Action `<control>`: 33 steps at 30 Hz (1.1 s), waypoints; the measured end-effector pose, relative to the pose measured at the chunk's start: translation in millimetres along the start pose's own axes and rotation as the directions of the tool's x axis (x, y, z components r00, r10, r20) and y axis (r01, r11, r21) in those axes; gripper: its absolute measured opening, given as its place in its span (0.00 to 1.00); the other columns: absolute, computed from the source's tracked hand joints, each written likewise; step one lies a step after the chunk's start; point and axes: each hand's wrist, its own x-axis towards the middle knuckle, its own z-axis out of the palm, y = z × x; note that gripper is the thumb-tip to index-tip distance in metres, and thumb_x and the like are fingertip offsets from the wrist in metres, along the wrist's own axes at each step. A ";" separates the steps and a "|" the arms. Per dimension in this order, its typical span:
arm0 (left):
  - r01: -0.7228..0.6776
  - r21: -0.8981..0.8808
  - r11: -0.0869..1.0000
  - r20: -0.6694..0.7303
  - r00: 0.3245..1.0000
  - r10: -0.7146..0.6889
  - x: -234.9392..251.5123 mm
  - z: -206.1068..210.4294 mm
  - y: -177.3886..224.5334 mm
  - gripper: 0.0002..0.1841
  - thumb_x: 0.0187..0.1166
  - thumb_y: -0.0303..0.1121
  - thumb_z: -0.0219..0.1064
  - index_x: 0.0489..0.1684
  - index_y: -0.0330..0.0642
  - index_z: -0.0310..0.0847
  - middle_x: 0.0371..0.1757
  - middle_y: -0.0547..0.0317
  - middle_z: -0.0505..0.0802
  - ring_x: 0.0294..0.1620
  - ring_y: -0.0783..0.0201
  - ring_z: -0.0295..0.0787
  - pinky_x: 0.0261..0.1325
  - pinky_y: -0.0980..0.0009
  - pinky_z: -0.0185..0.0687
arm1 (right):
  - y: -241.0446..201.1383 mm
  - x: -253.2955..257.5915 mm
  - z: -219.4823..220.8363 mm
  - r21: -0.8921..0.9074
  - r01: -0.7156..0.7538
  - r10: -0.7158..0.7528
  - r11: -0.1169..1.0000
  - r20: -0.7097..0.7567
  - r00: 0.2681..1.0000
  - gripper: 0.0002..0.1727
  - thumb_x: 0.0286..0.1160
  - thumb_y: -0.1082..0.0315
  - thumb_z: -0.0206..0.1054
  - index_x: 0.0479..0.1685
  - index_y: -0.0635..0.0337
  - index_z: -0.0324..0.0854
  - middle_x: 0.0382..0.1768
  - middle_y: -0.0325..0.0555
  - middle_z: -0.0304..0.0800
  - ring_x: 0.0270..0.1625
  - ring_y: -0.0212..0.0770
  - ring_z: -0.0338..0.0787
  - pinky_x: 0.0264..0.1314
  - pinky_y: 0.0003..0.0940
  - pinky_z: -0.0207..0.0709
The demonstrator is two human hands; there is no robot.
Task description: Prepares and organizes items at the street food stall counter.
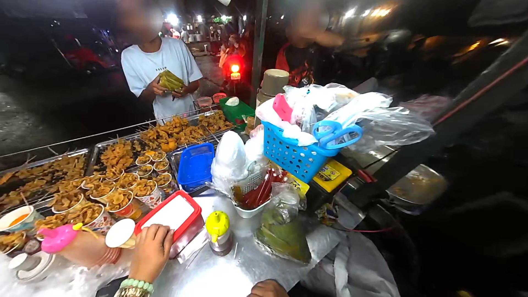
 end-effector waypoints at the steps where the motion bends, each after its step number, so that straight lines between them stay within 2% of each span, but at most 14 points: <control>1: -0.011 0.010 1.000 0.004 1.000 0.011 0.3 -0.5 0.8 0.26 0.83 0.44 0.51 0.33 0.28 0.88 0.39 0.32 0.91 0.47 0.28 0.88 0.53 0.34 0.79 | -0.8 0.1 0.0 -0.007 0.004 -0.004 1.000 -0.005 1.000 0.10 0.73 0.68 0.66 0.40 0.57 0.94 0.28 0.47 0.93 0.34 0.45 0.95 0.38 0.41 0.88; 6: 0.024 0.049 0.998 0.105 0.994 -0.030 5.3 -7.6 7.8 0.22 0.82 0.40 0.57 0.27 0.27 0.85 0.36 0.33 0.90 0.46 0.29 0.89 0.51 0.35 0.80 | -0.5 0.5 0.4 -0.035 0.010 -0.011 0.999 -0.021 1.000 0.10 0.72 0.68 0.66 0.39 0.56 0.95 0.26 0.46 0.92 0.31 0.44 0.94 0.35 0.40 0.87; 12: 0.084 0.061 0.995 0.232 0.968 -0.096 13.3 -16.6 16.6 0.20 0.83 0.36 0.57 0.29 0.25 0.85 0.38 0.32 0.91 0.49 0.32 0.90 0.59 0.39 0.78 | 1.9 -1.8 3.7 -0.085 0.016 -0.021 0.996 -0.058 0.998 0.11 0.73 0.65 0.65 0.38 0.53 0.95 0.24 0.42 0.92 0.29 0.40 0.92 0.33 0.36 0.86; 17: 0.185 -0.048 0.982 0.197 0.965 -0.172 14.7 -19.1 19.4 0.24 0.83 0.36 0.60 0.17 0.24 0.81 0.28 0.34 0.90 0.42 0.36 0.91 0.58 0.41 0.77 | -0.3 -2.1 4.2 -0.082 0.013 -0.021 0.997 -0.102 0.995 0.10 0.70 0.66 0.66 0.35 0.54 0.96 0.23 0.43 0.92 0.28 0.41 0.93 0.32 0.37 0.87; 20: 0.436 -0.081 0.897 0.323 0.862 -0.390 33.0 -37.1 29.9 0.27 0.89 0.38 0.57 0.23 0.19 0.79 0.31 0.32 0.87 0.43 0.39 0.87 0.59 0.46 0.76 | 2.0 -3.2 4.8 -0.100 0.015 -0.023 0.995 -0.086 0.996 0.12 0.73 0.65 0.65 0.36 0.53 0.95 0.25 0.42 0.92 0.29 0.40 0.93 0.34 0.37 0.87; 22: 0.588 -0.103 0.802 0.320 0.783 -0.533 42.7 -45.1 34.2 0.27 0.91 0.41 0.56 0.24 0.22 0.77 0.27 0.42 0.82 0.34 0.51 0.80 0.47 0.55 0.74 | 7.2 -5.6 9.3 -0.112 0.027 -0.039 0.993 -0.101 0.994 0.13 0.72 0.62 0.63 0.34 0.52 0.95 0.23 0.40 0.91 0.28 0.38 0.92 0.31 0.34 0.85; 25: 0.663 -0.124 0.738 0.281 0.737 -0.615 44.9 -44.0 32.8 0.26 0.91 0.41 0.57 0.22 0.28 0.75 0.25 0.50 0.78 0.31 0.59 0.75 0.42 0.60 0.71 | -0.7 9.3 1.4 0.130 -0.005 0.016 0.991 -0.083 0.996 0.12 0.72 0.67 0.65 0.37 0.58 0.96 0.28 0.44 0.96 0.30 0.37 0.95 0.37 0.34 0.89; 26: 0.675 -0.156 0.721 0.246 0.733 -0.634 44.8 -43.0 32.4 0.25 0.90 0.40 0.58 0.21 0.28 0.75 0.24 0.50 0.78 0.30 0.59 0.75 0.41 0.60 0.71 | -6.3 28.7 -8.6 0.209 0.056 -0.031 0.976 -0.120 0.992 0.12 0.75 0.68 0.65 0.39 0.60 0.95 0.30 0.44 0.96 0.32 0.34 0.94 0.40 0.29 0.88; 28: 0.736 -0.370 0.566 0.135 0.646 -0.751 44.2 -42.0 31.6 0.23 0.88 0.37 0.62 0.21 0.25 0.77 0.22 0.49 0.79 0.28 0.58 0.75 0.40 0.58 0.74 | -26.6 91.3 -46.9 0.184 0.189 -0.135 0.964 -0.273 0.953 0.12 0.76 0.68 0.64 0.39 0.62 0.94 0.29 0.44 0.96 0.32 0.33 0.93 0.43 0.26 0.87; 29: 0.716 -0.548 0.433 0.072 0.556 -0.828 43.5 -39.3 28.5 0.22 0.87 0.37 0.63 0.20 0.29 0.74 0.19 0.54 0.76 0.23 0.62 0.72 0.36 0.61 0.73 | -40.1 129.9 -76.5 0.154 0.159 -0.111 0.975 -0.283 0.953 0.12 0.76 0.70 0.64 0.42 0.65 0.93 0.32 0.47 0.97 0.34 0.36 0.95 0.44 0.30 0.89; 30: 0.612 -0.740 0.277 0.043 0.455 -0.890 44.2 -38.3 25.6 0.19 0.88 0.36 0.62 0.22 0.37 0.71 0.16 0.62 0.72 0.18 0.69 0.69 0.29 0.69 0.72 | -50.9 169.8 -106.4 0.119 0.066 -0.036 0.991 -0.240 0.970 0.14 0.77 0.70 0.63 0.49 0.67 0.92 0.32 0.50 0.96 0.32 0.40 0.94 0.41 0.36 0.89; 31: 0.444 -0.889 0.111 0.073 0.377 -0.923 44.8 -41.9 24.5 0.13 0.90 0.36 0.58 0.30 0.44 0.70 0.15 0.70 0.71 0.14 0.74 0.66 0.25 0.76 0.72 | -55.6 208.5 -132.4 0.057 -0.073 0.080 0.996 -0.132 0.988 0.16 0.82 0.68 0.61 0.57 0.65 0.91 0.32 0.54 0.94 0.33 0.48 0.92 0.41 0.47 0.86; 32: 0.275 -0.961 -0.041 0.135 0.334 -0.933 44.4 -48.7 24.3 0.09 0.91 0.38 0.54 0.38 0.50 0.70 0.15 0.74 0.69 0.13 0.77 0.64 0.22 0.79 0.70 | -54.9 245.9 -153.8 -0.031 -0.222 0.224 0.974 0.044 0.974 0.19 0.88 0.64 0.58 0.68 0.59 0.87 0.41 0.60 0.94 0.42 0.59 0.93 0.48 0.61 0.83; 33: 0.132 -0.979 -0.155 0.190 0.306 -0.933 45.2 -56.2 23.9 0.09 0.92 0.37 0.51 0.38 0.53 0.69 0.15 0.76 0.69 0.12 0.78 0.64 0.21 0.82 0.69 | -49.8 281.8 -166.9 -0.146 -0.325 0.349 0.934 0.199 0.916 0.21 0.91 0.61 0.54 0.76 0.54 0.82 0.53 0.64 0.92 0.55 0.67 0.91 0.57 0.71 0.78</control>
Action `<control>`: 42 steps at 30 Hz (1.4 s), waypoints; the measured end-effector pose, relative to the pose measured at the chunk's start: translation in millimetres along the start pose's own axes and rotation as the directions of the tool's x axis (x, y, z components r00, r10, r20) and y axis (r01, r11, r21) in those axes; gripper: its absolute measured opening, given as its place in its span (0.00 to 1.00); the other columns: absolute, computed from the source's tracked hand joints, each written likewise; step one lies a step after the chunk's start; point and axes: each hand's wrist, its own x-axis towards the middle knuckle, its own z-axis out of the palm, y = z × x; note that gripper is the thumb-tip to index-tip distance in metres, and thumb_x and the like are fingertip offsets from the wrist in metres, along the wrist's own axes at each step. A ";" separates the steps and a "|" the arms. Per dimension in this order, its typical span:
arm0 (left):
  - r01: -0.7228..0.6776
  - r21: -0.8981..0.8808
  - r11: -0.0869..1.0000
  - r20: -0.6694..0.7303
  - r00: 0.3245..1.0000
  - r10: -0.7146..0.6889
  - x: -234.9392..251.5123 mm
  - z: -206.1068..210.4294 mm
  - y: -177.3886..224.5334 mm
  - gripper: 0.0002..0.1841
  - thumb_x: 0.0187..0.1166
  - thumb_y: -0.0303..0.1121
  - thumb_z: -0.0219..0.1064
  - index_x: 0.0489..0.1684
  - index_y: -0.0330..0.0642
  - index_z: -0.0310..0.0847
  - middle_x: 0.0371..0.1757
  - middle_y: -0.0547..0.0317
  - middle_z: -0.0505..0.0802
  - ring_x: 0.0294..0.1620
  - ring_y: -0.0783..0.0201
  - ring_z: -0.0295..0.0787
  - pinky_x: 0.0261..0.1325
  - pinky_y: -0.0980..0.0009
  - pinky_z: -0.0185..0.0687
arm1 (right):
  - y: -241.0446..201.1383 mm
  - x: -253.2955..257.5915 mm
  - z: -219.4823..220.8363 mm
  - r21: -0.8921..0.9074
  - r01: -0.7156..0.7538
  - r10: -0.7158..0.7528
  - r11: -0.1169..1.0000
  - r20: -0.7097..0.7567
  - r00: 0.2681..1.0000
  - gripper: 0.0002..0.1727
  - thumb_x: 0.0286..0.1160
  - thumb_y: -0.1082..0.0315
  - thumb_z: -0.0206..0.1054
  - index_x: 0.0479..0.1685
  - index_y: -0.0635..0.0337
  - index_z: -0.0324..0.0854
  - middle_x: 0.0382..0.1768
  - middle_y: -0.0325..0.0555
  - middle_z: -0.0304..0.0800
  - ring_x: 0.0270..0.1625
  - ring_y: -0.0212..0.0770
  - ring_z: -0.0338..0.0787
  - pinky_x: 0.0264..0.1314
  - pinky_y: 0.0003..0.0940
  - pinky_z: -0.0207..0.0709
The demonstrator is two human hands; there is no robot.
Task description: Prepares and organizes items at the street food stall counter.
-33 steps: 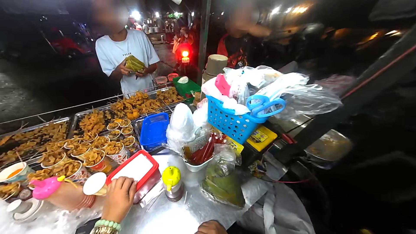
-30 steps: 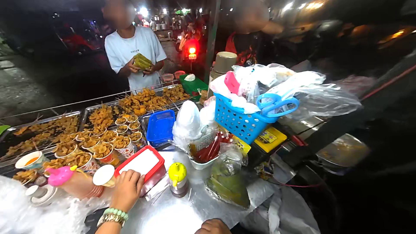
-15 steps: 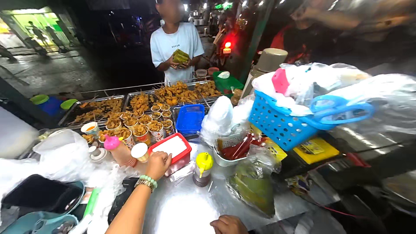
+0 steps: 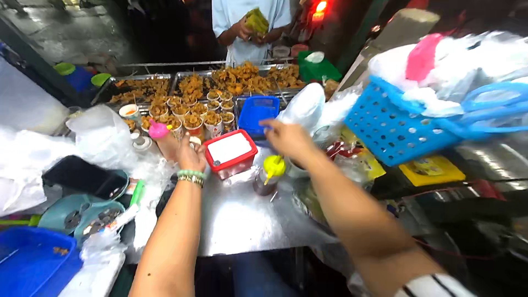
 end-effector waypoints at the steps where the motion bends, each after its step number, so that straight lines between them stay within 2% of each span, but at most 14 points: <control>1: 0.052 -0.104 0.993 -0.009 0.999 -0.053 -2.5 -2.3 6.6 0.09 0.92 0.36 0.50 0.36 0.55 0.68 0.16 0.76 0.71 0.13 0.79 0.67 0.21 0.83 0.71 | -0.4 28.4 -10.5 -0.076 -0.074 0.082 0.994 0.114 0.990 0.22 0.91 0.61 0.53 0.76 0.54 0.81 0.62 0.67 0.89 0.65 0.71 0.87 0.63 0.76 0.73; 5: 0.177 0.068 0.982 0.028 0.983 -0.180 -11.4 -16.2 28.2 0.04 0.88 0.32 0.56 0.40 0.51 0.72 0.22 0.72 0.77 0.16 0.80 0.70 0.20 0.85 0.71 | -10.7 57.2 -22.4 -0.142 -0.070 0.088 0.987 0.126 0.988 0.19 0.89 0.60 0.57 0.66 0.61 0.86 0.61 0.68 0.88 0.67 0.71 0.85 0.64 0.78 0.71; 8: -0.009 0.605 0.796 0.189 0.973 -0.133 -17.7 -27.8 22.9 0.06 0.82 0.32 0.66 0.47 0.40 0.81 0.21 0.65 0.78 0.13 0.76 0.64 0.17 0.80 0.63 | -25.6 -12.8 -8.4 0.043 0.241 -0.234 0.970 -0.120 0.965 0.17 0.90 0.61 0.59 0.65 0.59 0.86 0.36 0.55 0.89 0.36 0.54 0.88 0.40 0.59 0.81; 11: -0.344 0.872 0.347 0.422 0.888 -0.181 -24.1 -25.1 23.9 0.21 0.77 0.36 0.75 0.61 0.29 0.87 0.56 0.35 0.92 0.59 0.43 0.90 0.67 0.43 0.80 | -7.0 -86.2 50.0 0.233 0.518 -0.491 0.823 -0.165 0.855 0.17 0.85 0.61 0.61 0.53 0.60 0.93 0.37 0.45 0.96 0.34 0.32 0.91 0.41 0.32 0.87; 14: -0.423 0.904 0.063 0.424 0.865 -0.269 -28.5 -18.6 12.5 0.20 0.84 0.39 0.67 0.62 0.31 0.87 0.60 0.31 0.91 0.67 0.33 0.86 0.71 0.32 0.74 | 14.9 -144.8 106.6 0.333 0.429 -0.436 0.840 -0.056 0.898 0.15 0.79 0.62 0.63 0.44 0.61 0.95 0.34 0.43 0.96 0.29 0.27 0.88 0.36 0.22 0.83; 18: -0.338 0.941 0.007 0.323 0.893 -0.313 -40.0 -2.4 15.6 0.18 0.83 0.35 0.66 0.58 0.27 0.85 0.59 0.30 0.90 0.64 0.34 0.87 0.64 0.33 0.78 | 37.5 -198.4 140.2 0.364 0.238 -0.292 0.900 0.101 0.951 0.14 0.76 0.66 0.65 0.44 0.64 0.94 0.35 0.46 0.97 0.32 0.31 0.93 0.41 0.26 0.87; 21: -0.324 0.937 0.132 0.350 0.881 -0.318 -37.7 0.7 12.4 0.17 0.82 0.33 0.67 0.54 0.22 0.83 0.57 0.27 0.89 0.63 0.33 0.87 0.64 0.34 0.78 | 42.2 -219.3 139.0 0.366 0.169 -0.247 0.915 0.180 0.952 0.13 0.76 0.68 0.66 0.45 0.65 0.94 0.36 0.49 0.97 0.33 0.31 0.92 0.43 0.26 0.86; 23: -0.227 0.873 0.431 0.363 0.893 -0.265 -30.0 -9.0 11.0 0.18 0.85 0.34 0.66 0.55 0.22 0.82 0.51 0.31 0.90 0.56 0.41 0.87 0.63 0.44 0.79 | 44.3 -225.0 136.9 0.371 0.148 -0.232 0.917 0.192 0.954 0.12 0.75 0.69 0.67 0.46 0.65 0.94 0.36 0.50 0.97 0.34 0.32 0.92 0.44 0.26 0.86; 26: 0.120 0.400 0.909 0.193 0.958 -0.211 -32.1 -38.9 25.7 0.09 0.87 0.32 0.52 0.35 0.42 0.73 0.17 0.68 0.71 0.12 0.75 0.59 0.16 0.79 0.55 | 50.0 -230.1 138.9 0.372 0.137 -0.219 0.918 0.187 0.958 0.13 0.76 0.68 0.66 0.46 0.65 0.94 0.37 0.49 0.97 0.34 0.29 0.91 0.43 0.23 0.84; 28: 0.255 0.010 0.967 0.079 0.964 -0.255 -31.8 -79.0 44.5 0.12 0.86 0.34 0.46 0.29 0.49 0.68 0.15 0.72 0.73 0.09 0.79 0.60 0.12 0.83 0.54 | 52.2 -234.2 141.0 0.360 0.140 -0.223 0.922 0.200 0.954 0.13 0.76 0.67 0.66 0.46 0.65 0.94 0.37 0.49 0.97 0.34 0.29 0.91 0.42 0.23 0.84; 31: 0.148 -0.225 0.963 -0.243 0.949 -0.202 -28.6 -152.4 70.7 0.07 0.85 0.31 0.46 0.37 0.48 0.68 0.23 0.65 0.78 0.15 0.73 0.69 0.20 0.79 0.67 | 53.3 -241.4 150.2 0.358 0.150 -0.251 0.921 0.253 0.934 0.14 0.77 0.65 0.65 0.47 0.62 0.95 0.40 0.49 0.97 0.36 0.33 0.93 0.44 0.27 0.86; 35: -0.036 -0.073 0.997 -0.587 0.809 -0.014 -31.9 -198.2 109.1 0.03 0.87 0.27 0.48 0.46 0.44 0.65 0.33 0.61 0.71 0.24 0.69 0.69 0.31 0.75 0.74 | 45.2 -245.7 163.3 0.339 0.223 -0.325 0.914 0.285 0.902 0.15 0.76 0.64 0.64 0.45 0.61 0.95 0.42 0.49 0.98 0.41 0.39 0.96 0.49 0.35 0.89; 39: -0.211 0.090 0.973 -0.579 0.784 0.223 -25.5 -205.3 149.2 0.29 0.96 0.44 0.37 0.92 0.42 0.46 0.88 0.43 0.63 0.84 0.51 0.65 0.80 0.51 0.71 | 30.9 -243.0 156.8 0.326 0.268 -0.361 0.907 0.273 0.892 0.15 0.80 0.64 0.63 0.49 0.62 0.94 0.45 0.49 0.98 0.46 0.41 0.97 0.54 0.38 0.89; 42: -0.309 0.126 0.943 -0.572 0.754 0.323 -1.2 -220.4 173.0 0.32 0.94 0.54 0.36 0.95 0.53 0.43 0.93 0.50 0.58 0.93 0.52 0.53 0.86 0.39 0.61 | 32.0 -249.6 150.5 0.302 0.263 -0.349 0.916 0.279 0.895 0.16 0.81 0.63 0.62 0.50 0.63 0.94 0.46 0.51 0.98 0.48 0.43 0.97 0.57 0.39 0.88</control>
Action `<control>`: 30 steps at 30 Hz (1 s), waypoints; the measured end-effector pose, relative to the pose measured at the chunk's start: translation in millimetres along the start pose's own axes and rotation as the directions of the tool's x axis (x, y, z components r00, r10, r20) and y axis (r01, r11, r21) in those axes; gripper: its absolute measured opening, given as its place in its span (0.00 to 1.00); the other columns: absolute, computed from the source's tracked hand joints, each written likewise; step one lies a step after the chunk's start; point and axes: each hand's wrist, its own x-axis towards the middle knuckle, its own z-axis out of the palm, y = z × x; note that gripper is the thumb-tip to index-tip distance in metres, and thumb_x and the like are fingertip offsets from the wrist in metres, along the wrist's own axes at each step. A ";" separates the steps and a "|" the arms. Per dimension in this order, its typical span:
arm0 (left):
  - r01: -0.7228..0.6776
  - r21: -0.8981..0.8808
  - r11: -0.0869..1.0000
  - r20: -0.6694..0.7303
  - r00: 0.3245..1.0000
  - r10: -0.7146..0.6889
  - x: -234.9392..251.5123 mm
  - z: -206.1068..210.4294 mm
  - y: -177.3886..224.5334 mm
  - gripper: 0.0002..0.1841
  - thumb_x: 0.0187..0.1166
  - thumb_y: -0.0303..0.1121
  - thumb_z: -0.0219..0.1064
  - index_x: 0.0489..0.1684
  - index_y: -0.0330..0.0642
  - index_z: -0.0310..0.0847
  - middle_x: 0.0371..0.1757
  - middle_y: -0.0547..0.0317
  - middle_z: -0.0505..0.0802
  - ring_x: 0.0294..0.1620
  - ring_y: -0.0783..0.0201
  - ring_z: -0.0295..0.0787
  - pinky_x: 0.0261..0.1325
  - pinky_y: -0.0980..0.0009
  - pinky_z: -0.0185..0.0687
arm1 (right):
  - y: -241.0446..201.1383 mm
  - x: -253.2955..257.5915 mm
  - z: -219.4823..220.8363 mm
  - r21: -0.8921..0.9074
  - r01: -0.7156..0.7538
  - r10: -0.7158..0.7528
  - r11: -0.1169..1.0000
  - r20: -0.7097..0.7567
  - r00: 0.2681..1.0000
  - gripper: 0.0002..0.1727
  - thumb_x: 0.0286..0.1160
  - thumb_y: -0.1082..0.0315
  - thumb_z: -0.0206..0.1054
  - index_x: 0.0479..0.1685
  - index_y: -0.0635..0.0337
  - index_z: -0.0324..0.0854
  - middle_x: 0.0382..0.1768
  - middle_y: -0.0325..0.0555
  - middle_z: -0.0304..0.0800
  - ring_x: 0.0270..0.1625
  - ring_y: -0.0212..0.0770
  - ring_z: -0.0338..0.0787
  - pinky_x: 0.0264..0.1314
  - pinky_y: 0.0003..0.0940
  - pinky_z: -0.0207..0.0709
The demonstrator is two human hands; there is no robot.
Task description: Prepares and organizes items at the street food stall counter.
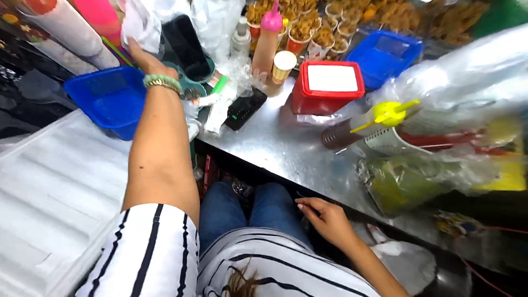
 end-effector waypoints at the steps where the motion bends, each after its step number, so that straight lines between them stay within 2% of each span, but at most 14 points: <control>1: 0.028 0.042 0.999 0.013 1.000 -0.028 -1.0 -0.8 5.8 0.33 0.93 0.55 0.39 0.95 0.54 0.43 0.93 0.51 0.58 0.93 0.52 0.53 0.85 0.39 0.61 | 1.8 -3.7 1.5 -0.003 -0.012 0.012 1.000 0.004 1.000 0.16 0.81 0.63 0.62 0.50 0.62 0.94 0.46 0.51 0.98 0.48 0.42 0.97 0.56 0.38 0.88; 3: 0.100 0.183 0.978 0.102 0.988 -0.120 -24.4 -5.6 16.4 0.33 0.91 0.51 0.47 0.93 0.49 0.46 0.91 0.45 0.61 0.89 0.48 0.59 0.80 0.39 0.67 | 6.5 -10.9 8.1 0.007 -0.043 0.043 0.999 0.043 0.998 0.17 0.81 0.63 0.62 0.50 0.62 0.94 0.46 0.51 0.98 0.47 0.42 0.97 0.55 0.39 0.88; 6: 0.035 0.326 0.945 0.416 0.892 -0.177 -101.5 -33.9 16.5 0.26 0.92 0.41 0.50 0.85 0.39 0.60 0.78 0.47 0.77 0.73 0.54 0.80 0.69 0.56 0.81 | 8.9 -14.1 20.8 0.006 -0.081 0.079 0.997 0.183 0.980 0.16 0.83 0.63 0.62 0.51 0.63 0.93 0.48 0.53 0.97 0.49 0.47 0.96 0.58 0.46 0.88; 9: -0.216 0.487 0.846 0.735 0.624 -0.264 -184.8 -117.6 -30.4 0.18 0.91 0.34 0.50 0.66 0.32 0.76 0.54 0.51 0.91 0.49 0.66 0.91 0.59 0.65 0.87 | 9.8 0.9 27.1 -0.030 -0.006 0.011 1.000 0.188 0.982 0.16 0.83 0.63 0.61 0.52 0.61 0.93 0.48 0.52 0.97 0.50 0.48 0.96 0.59 0.48 0.88; 10: -0.279 0.582 0.764 0.761 0.519 -0.390 -200.2 -150.0 -57.3 0.16 0.89 0.32 0.56 0.63 0.30 0.81 0.52 0.48 0.93 0.49 0.62 0.92 0.60 0.62 0.88 | 11.5 10.8 26.3 -0.054 0.027 -0.019 0.998 0.140 0.990 0.16 0.83 0.64 0.62 0.51 0.62 0.93 0.47 0.53 0.97 0.50 0.49 0.96 0.58 0.49 0.88; 12: -0.424 0.734 0.531 0.674 0.348 -0.652 -209.8 -207.0 -110.5 0.18 0.87 0.34 0.62 0.66 0.31 0.84 0.65 0.42 0.90 0.66 0.55 0.88 0.74 0.60 0.78 | 17.1 38.3 18.6 -0.135 0.054 -0.048 0.989 0.042 0.998 0.17 0.85 0.63 0.61 0.52 0.64 0.92 0.45 0.56 0.96 0.48 0.54 0.96 0.56 0.54 0.88; 13: -0.452 0.778 0.437 0.604 0.346 -0.718 -207.6 -231.9 -132.7 0.19 0.86 0.33 0.63 0.68 0.30 0.83 0.71 0.38 0.87 0.75 0.50 0.82 0.82 0.57 0.70 | 21.8 54.2 13.7 -0.184 0.045 -0.045 0.982 0.003 0.999 0.17 0.86 0.63 0.60 0.51 0.66 0.92 0.45 0.59 0.96 0.48 0.56 0.96 0.55 0.56 0.88; 14: -0.422 0.833 0.359 0.527 0.406 -0.746 -202.9 -253.3 -150.7 0.20 0.85 0.31 0.64 0.70 0.28 0.81 0.75 0.34 0.83 0.81 0.44 0.75 0.86 0.54 0.63 | 28.1 70.1 9.2 -0.230 0.023 -0.029 0.973 -0.020 0.999 0.19 0.87 0.62 0.60 0.50 0.68 0.92 0.45 0.61 0.95 0.49 0.58 0.96 0.55 0.57 0.87; 17: -0.181 0.975 0.129 0.220 0.710 -0.669 -175.4 -284.3 -182.8 0.31 0.81 0.34 0.68 0.81 0.26 0.68 0.83 0.25 0.70 0.86 0.33 0.63 0.88 0.46 0.57 | 55.8 108.9 11.5 -0.375 -0.048 0.030 0.926 -0.052 0.998 0.26 0.90 0.56 0.55 0.40 0.72 0.89 0.41 0.66 0.93 0.47 0.65 0.94 0.50 0.63 0.83; 19: -0.046 0.998 0.042 0.061 0.790 -0.610 -149.4 -286.9 -198.9 0.39 0.80 0.37 0.71 0.88 0.27 0.57 0.85 0.24 0.67 0.88 0.33 0.60 0.89 0.46 0.55 | 70.5 118.7 26.4 -0.477 -0.050 -0.013 0.877 -0.128 0.992 0.28 0.90 0.54 0.53 0.31 0.70 0.87 0.35 0.64 0.93 0.42 0.64 0.95 0.41 0.62 0.83; 21: -0.007 1.000 -0.003 0.004 0.784 -0.621 -123.8 -287.5 -218.3 0.43 0.79 0.40 0.72 0.90 0.29 0.52 0.83 0.26 0.70 0.86 0.34 0.64 0.88 0.45 0.58 | 74.3 120.6 35.1 -0.531 -0.045 -0.069 0.846 -0.193 0.979 0.28 0.89 0.55 0.53 0.25 0.68 0.86 0.29 0.61 0.91 0.37 0.62 0.94 0.35 0.59 0.82; 23: -0.018 1.000 -0.018 0.002 0.757 -0.653 -102.0 -285.7 -238.1 0.39 0.80 0.41 0.71 0.88 0.32 0.59 0.79 0.31 0.78 0.81 0.38 0.74 0.84 0.44 0.65 | 75.0 120.8 36.0 -0.547 -0.030 -0.102 0.837 -0.209 0.973 0.29 0.88 0.56 0.52 0.23 0.67 0.85 0.26 0.60 0.90 0.34 0.61 0.93 0.32 0.57 0.80; 25: -0.016 1.000 -0.027 -0.007 0.733 -0.680 -87.6 -276.2 -250.2 0.35 0.83 0.42 0.69 0.86 0.32 0.63 0.78 0.32 0.80 0.81 0.40 0.75 0.84 0.45 0.65 | 76.8 120.8 35.0 -0.553 -0.006 -0.135 0.833 -0.213 0.968 0.28 0.87 0.57 0.52 0.20 0.66 0.84 0.23 0.59 0.88 0.30 0.59 0.92 0.28 0.55 0.79; 30: 0.036 0.992 -0.122 -0.102 0.794 -0.599 -81.3 -267.1 -287.8 0.29 0.85 0.39 0.64 0.82 0.32 0.69 0.76 0.32 0.82 0.80 0.40 0.76 0.84 0.47 0.65 | 77.4 121.9 34.2 -0.589 0.021 -0.184 0.808 -0.218 0.958 0.29 0.86 0.58 0.52 0.13 0.65 0.78 0.17 0.57 0.83 0.25 0.56 0.88 0.25 0.50 0.74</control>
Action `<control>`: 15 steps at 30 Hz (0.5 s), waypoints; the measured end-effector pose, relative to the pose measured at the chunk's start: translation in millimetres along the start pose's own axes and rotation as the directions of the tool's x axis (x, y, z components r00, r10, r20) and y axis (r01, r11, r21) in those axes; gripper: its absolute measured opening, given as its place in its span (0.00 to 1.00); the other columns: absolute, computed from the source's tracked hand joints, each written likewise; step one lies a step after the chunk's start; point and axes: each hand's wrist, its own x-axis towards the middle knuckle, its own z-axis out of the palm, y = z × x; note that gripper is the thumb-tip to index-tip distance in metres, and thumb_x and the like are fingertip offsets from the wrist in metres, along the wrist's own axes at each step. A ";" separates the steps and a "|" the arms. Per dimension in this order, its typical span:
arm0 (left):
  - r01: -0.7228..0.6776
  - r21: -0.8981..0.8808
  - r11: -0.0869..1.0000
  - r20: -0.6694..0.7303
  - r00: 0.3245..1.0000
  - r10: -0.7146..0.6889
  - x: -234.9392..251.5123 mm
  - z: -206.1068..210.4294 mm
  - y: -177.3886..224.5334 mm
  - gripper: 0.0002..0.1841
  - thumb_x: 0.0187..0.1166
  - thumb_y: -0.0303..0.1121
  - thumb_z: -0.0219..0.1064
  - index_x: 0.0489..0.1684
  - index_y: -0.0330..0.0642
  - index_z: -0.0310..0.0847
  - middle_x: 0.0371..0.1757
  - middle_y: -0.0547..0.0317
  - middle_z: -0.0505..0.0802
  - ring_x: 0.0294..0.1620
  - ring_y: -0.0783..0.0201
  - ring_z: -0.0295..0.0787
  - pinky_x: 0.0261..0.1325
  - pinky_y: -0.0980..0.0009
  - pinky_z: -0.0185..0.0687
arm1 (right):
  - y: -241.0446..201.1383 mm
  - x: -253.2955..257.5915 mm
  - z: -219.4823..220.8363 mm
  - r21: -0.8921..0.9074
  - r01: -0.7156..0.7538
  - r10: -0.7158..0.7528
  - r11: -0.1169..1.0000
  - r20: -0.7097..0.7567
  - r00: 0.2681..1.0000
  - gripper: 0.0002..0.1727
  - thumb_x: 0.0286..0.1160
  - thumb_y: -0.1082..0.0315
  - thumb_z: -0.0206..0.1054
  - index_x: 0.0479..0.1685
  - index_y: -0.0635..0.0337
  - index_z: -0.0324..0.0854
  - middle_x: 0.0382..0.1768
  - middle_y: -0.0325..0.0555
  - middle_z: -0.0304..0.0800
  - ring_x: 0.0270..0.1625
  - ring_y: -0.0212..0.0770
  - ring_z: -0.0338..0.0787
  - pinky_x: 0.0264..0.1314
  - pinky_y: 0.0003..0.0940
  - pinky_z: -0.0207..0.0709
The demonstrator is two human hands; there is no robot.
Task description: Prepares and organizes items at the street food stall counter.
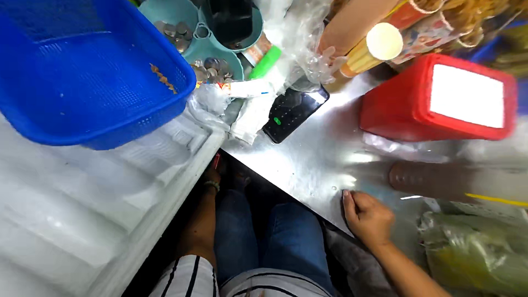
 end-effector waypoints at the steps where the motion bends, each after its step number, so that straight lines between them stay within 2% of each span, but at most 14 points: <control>1: 0.009 0.024 1.000 0.009 1.000 -0.009 -2.5 2.6 1.2 0.28 0.86 0.37 0.62 0.82 0.33 0.69 0.75 0.32 0.83 0.79 0.39 0.77 0.84 0.46 0.66 | 0.8 -0.7 -0.6 -0.006 0.001 -0.001 1.000 0.005 1.000 0.29 0.86 0.58 0.52 0.13 0.65 0.77 0.17 0.57 0.82 0.25 0.56 0.88 0.25 0.50 0.74; 6: -0.052 0.118 0.992 0.165 0.986 0.032 -21.3 14.2 -3.5 0.26 0.88 0.33 0.58 0.83 0.32 0.68 0.73 0.29 0.83 0.77 0.36 0.79 0.80 0.43 0.69 | 2.3 -2.8 -2.7 -0.023 0.014 -0.013 1.000 0.023 1.000 0.30 0.87 0.59 0.51 0.11 0.65 0.72 0.16 0.58 0.79 0.23 0.56 0.86 0.24 0.49 0.72; 9: -0.221 0.154 0.963 0.306 0.938 0.166 -28.4 25.0 -8.8 0.25 0.88 0.36 0.58 0.78 0.29 0.72 0.69 0.28 0.85 0.74 0.35 0.81 0.78 0.42 0.71 | 2.5 -4.4 -4.3 -0.035 0.020 -0.020 0.999 0.024 1.000 0.30 0.87 0.59 0.51 0.10 0.65 0.71 0.15 0.57 0.78 0.23 0.55 0.85 0.25 0.47 0.72; 11: -0.319 0.023 0.947 0.339 0.894 0.293 -23.8 16.6 -11.6 0.24 0.89 0.39 0.59 0.71 0.26 0.78 0.65 0.28 0.88 0.70 0.38 0.85 0.76 0.45 0.73 | 3.2 -4.4 -5.2 -0.037 0.022 -0.021 0.999 0.027 0.999 0.30 0.87 0.60 0.51 0.10 0.65 0.72 0.15 0.58 0.78 0.23 0.55 0.85 0.26 0.46 0.72; 12: -0.309 -0.089 0.947 0.331 0.887 0.321 -24.1 5.6 -9.9 0.23 0.89 0.39 0.59 0.68 0.24 0.80 0.64 0.29 0.88 0.68 0.42 0.86 0.76 0.49 0.74 | 4.0 -4.7 -5.9 -0.034 0.025 -0.024 0.999 0.027 0.999 0.30 0.87 0.60 0.51 0.10 0.65 0.72 0.15 0.57 0.78 0.23 0.54 0.85 0.26 0.45 0.72; 13: -0.227 -0.163 0.960 0.365 0.890 0.273 -29.8 -12.9 -1.0 0.22 0.91 0.36 0.55 0.70 0.24 0.76 0.67 0.31 0.85 0.69 0.48 0.82 0.76 0.56 0.72 | 4.5 -4.8 -6.3 -0.028 0.033 -0.032 0.999 0.025 0.999 0.30 0.87 0.60 0.51 0.10 0.65 0.71 0.14 0.57 0.77 0.22 0.53 0.84 0.25 0.44 0.72; 14: -0.115 -0.140 0.983 0.427 0.889 0.165 -40.9 -38.0 16.3 0.22 0.93 0.30 0.49 0.77 0.21 0.69 0.76 0.28 0.78 0.76 0.48 0.75 0.81 0.59 0.64 | 4.7 -4.5 -6.3 -0.024 0.041 -0.041 0.999 0.018 0.999 0.30 0.87 0.60 0.51 0.09 0.64 0.69 0.13 0.55 0.75 0.21 0.52 0.83 0.25 0.42 0.71; 15: 0.009 0.009 1.000 0.462 0.887 -0.012 -57.3 -62.7 36.7 0.24 0.94 0.28 0.46 0.85 0.23 0.60 0.86 0.30 0.68 0.87 0.46 0.64 0.88 0.58 0.53 | 4.6 -4.4 -6.9 -0.023 0.047 -0.047 0.999 0.014 0.999 0.30 0.87 0.59 0.51 0.09 0.63 0.68 0.13 0.54 0.74 0.21 0.50 0.82 0.25 0.41 0.70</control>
